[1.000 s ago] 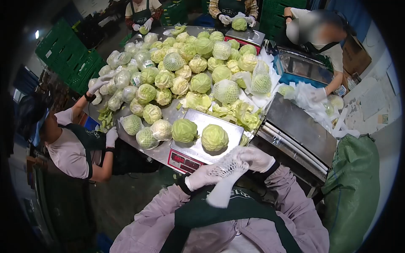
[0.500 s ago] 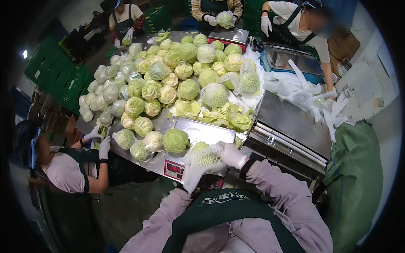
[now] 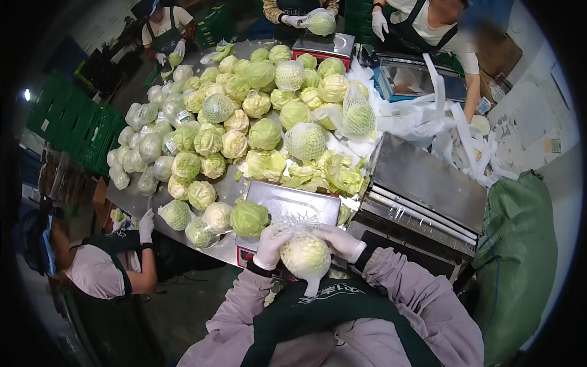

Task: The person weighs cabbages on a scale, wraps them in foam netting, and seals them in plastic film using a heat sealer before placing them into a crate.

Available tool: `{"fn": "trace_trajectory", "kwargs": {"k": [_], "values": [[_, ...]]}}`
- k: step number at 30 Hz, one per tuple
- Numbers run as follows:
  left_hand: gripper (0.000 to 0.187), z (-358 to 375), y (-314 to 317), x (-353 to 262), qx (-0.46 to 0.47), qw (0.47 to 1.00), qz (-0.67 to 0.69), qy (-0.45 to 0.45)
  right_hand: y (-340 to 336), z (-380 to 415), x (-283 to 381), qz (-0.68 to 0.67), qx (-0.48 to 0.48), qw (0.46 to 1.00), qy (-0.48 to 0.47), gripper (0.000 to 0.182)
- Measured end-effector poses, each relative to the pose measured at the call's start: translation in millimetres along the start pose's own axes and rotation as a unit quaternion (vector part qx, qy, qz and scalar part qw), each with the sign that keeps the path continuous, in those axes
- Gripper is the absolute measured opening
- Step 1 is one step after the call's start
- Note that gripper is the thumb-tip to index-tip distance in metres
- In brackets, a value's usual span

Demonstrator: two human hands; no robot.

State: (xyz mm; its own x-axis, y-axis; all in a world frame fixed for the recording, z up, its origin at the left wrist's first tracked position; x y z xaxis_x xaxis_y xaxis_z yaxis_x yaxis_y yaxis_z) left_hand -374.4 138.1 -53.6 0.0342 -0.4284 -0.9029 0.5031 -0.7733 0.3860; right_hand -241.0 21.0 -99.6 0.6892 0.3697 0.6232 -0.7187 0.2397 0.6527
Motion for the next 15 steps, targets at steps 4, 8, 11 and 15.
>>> {"fn": "trace_trajectory", "kwargs": {"k": [4, 8, 11, 15], "values": [[0.021, -23, -7, 12, -0.08, 0.964, -0.252, -0.026, -17, -21, 39, 0.489, -0.025, 0.872, 0.009, 0.044], [0.034, -27, -25, 32, -0.14, 0.976, -0.169, -0.011, -11, -58, 162, 0.791, -0.114, 0.591, -0.113, 0.038], [0.061, -21, -31, 23, -0.199, 0.946, -0.257, -0.006, -18, -118, 246, 0.903, -0.202, 0.379, 0.011, 0.036], [0.074, -12, -18, -13, -0.203, 0.922, -0.326, 0.045, -126, -205, 265, 0.924, -0.207, 0.32, 0.033, 0.05]]}}
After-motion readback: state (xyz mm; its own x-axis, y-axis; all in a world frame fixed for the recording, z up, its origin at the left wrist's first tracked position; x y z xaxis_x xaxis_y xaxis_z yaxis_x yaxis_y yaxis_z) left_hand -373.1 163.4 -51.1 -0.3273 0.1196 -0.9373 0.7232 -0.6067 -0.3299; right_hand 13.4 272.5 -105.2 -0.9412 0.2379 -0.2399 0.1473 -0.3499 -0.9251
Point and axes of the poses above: each hand's wrist, its own z-axis away from the middle knuckle, its own y-axis out of the palm, x = y × z, the point moved 4 cm from there along -z, towards the middle knuckle, and after that the axes turned 6 degrees about x, right-handed, at the moved point
